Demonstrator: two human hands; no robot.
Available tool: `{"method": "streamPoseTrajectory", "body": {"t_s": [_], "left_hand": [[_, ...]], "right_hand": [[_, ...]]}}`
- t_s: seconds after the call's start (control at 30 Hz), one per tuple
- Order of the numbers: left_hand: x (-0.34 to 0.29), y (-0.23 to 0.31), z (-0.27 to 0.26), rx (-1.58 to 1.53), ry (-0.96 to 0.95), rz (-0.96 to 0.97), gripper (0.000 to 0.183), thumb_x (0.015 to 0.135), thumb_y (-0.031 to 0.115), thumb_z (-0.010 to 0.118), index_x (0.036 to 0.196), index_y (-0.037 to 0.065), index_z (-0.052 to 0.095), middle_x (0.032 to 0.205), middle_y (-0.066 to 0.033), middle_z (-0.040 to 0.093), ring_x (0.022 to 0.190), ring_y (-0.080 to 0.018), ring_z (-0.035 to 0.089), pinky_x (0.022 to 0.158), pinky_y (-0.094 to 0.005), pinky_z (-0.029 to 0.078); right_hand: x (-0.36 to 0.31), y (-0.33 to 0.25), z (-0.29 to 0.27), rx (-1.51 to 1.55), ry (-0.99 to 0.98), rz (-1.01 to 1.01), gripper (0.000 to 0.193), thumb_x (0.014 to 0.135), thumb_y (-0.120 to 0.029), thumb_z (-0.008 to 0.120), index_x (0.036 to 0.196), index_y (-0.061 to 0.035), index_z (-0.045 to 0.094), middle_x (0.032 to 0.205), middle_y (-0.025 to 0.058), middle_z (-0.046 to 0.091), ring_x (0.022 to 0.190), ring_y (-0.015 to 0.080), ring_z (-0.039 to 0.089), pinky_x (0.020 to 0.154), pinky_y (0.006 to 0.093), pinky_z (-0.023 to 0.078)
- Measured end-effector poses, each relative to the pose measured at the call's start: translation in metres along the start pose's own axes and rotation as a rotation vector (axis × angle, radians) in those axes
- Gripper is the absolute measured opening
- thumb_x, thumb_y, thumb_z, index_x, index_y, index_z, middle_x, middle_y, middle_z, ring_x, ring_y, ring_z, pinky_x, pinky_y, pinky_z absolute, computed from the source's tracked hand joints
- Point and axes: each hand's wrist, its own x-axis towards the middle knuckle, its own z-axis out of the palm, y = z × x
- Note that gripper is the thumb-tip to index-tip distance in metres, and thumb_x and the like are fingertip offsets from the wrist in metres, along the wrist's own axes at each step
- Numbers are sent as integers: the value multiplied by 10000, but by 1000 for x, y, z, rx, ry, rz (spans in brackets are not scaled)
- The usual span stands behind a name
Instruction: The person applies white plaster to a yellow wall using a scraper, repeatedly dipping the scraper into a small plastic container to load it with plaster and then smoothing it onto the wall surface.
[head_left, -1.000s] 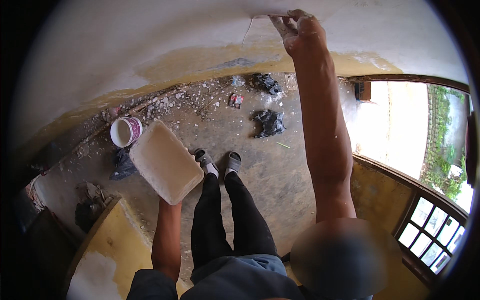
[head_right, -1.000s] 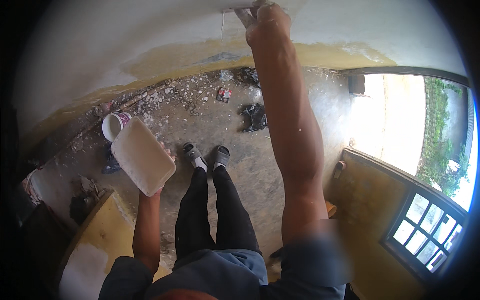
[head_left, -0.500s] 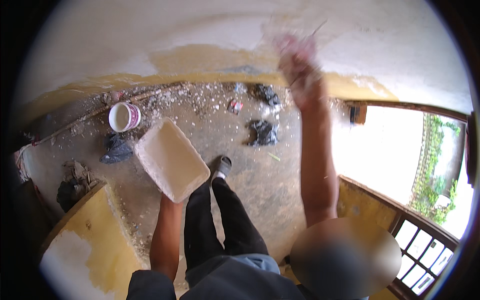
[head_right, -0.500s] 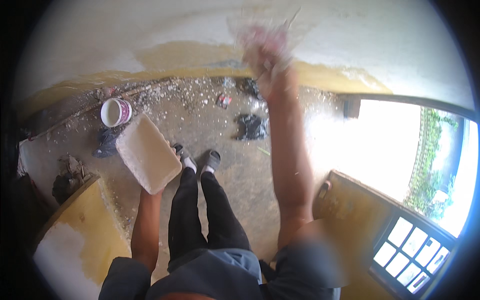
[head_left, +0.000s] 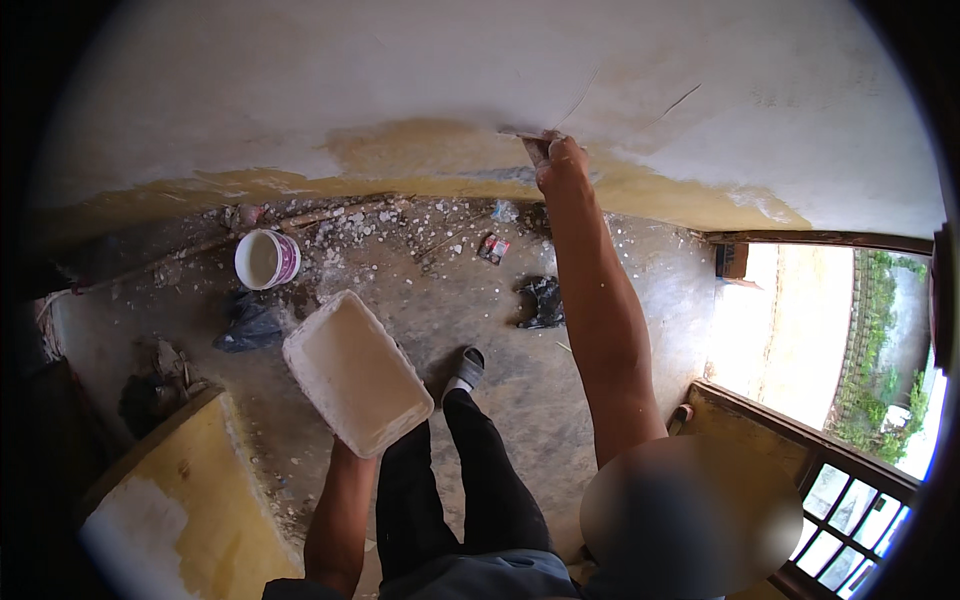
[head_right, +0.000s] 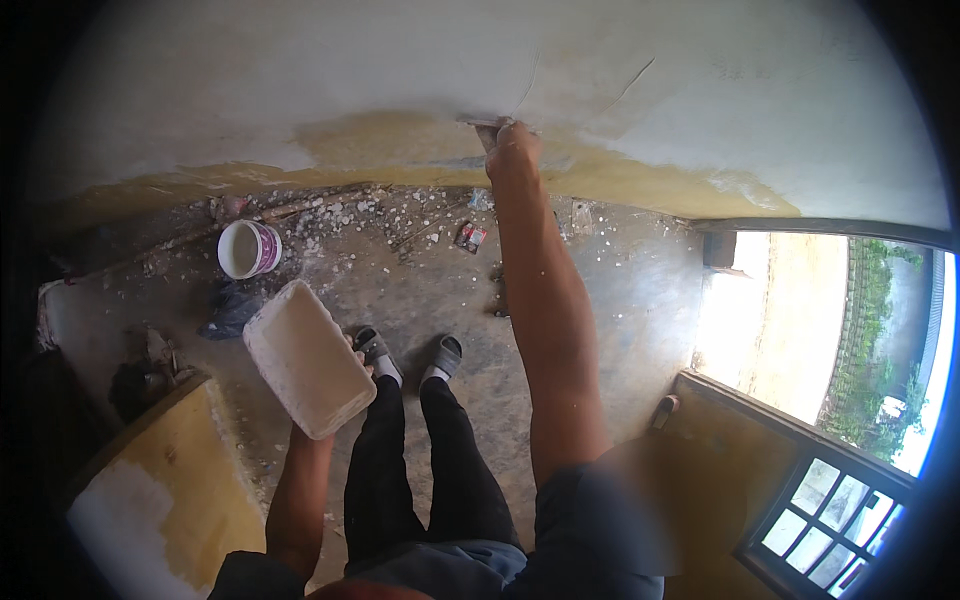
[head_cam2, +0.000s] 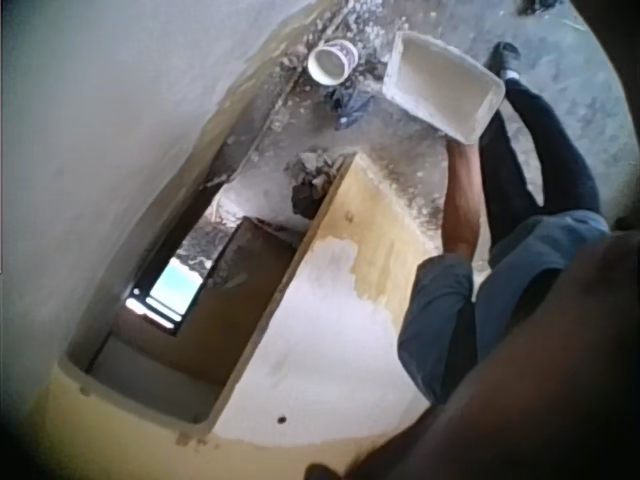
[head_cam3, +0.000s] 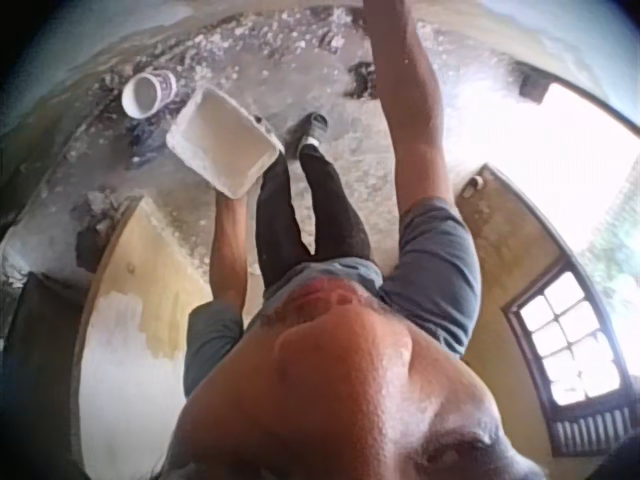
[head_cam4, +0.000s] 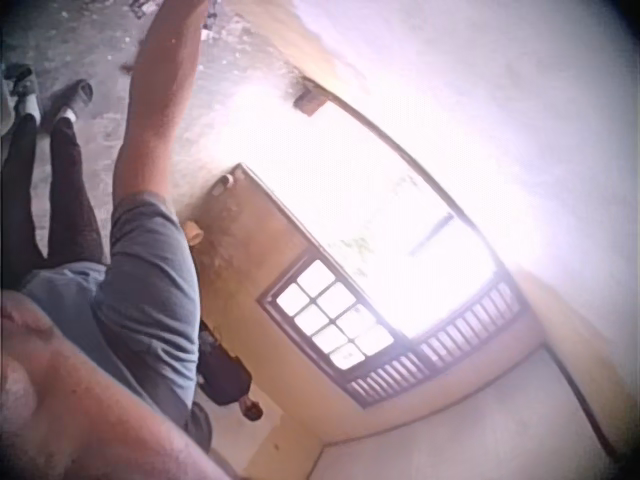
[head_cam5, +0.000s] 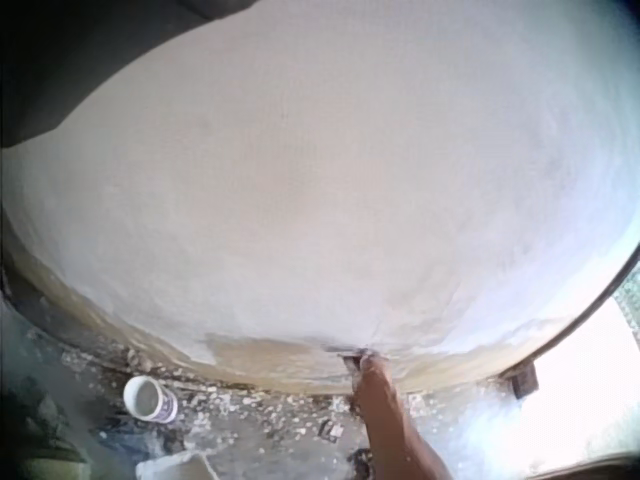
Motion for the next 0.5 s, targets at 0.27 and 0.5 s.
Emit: {"method": "streamPoseTrajectory", "body": {"t_s": [0.27, 0.5], "left_hand": [[7, 16, 12, -83, 71, -50, 527, 972, 396, 389, 1401, 92, 346, 1329, -181, 470, 1167, -378, 497, 1032, -563, 351], [34, 17, 16, -258, 21, -139, 515, 972, 386, 400, 1391, 90, 356, 1344, -163, 447, 1201, -360, 468, 1037, -535, 358]], "right_hand": [[-77, -75, 85, -773, -210, -366, 174, 836, 108, 456, 991, 140, 527, 1018, 208, 602, 912, 326, 632, 833, 401, 587], [-170, -90, 42, -176, -262, -268, 193, 877, 15, 481, 1039, 95, 547, 947, 163, 615, 812, 256, 630, 723, 362, 551]]}}
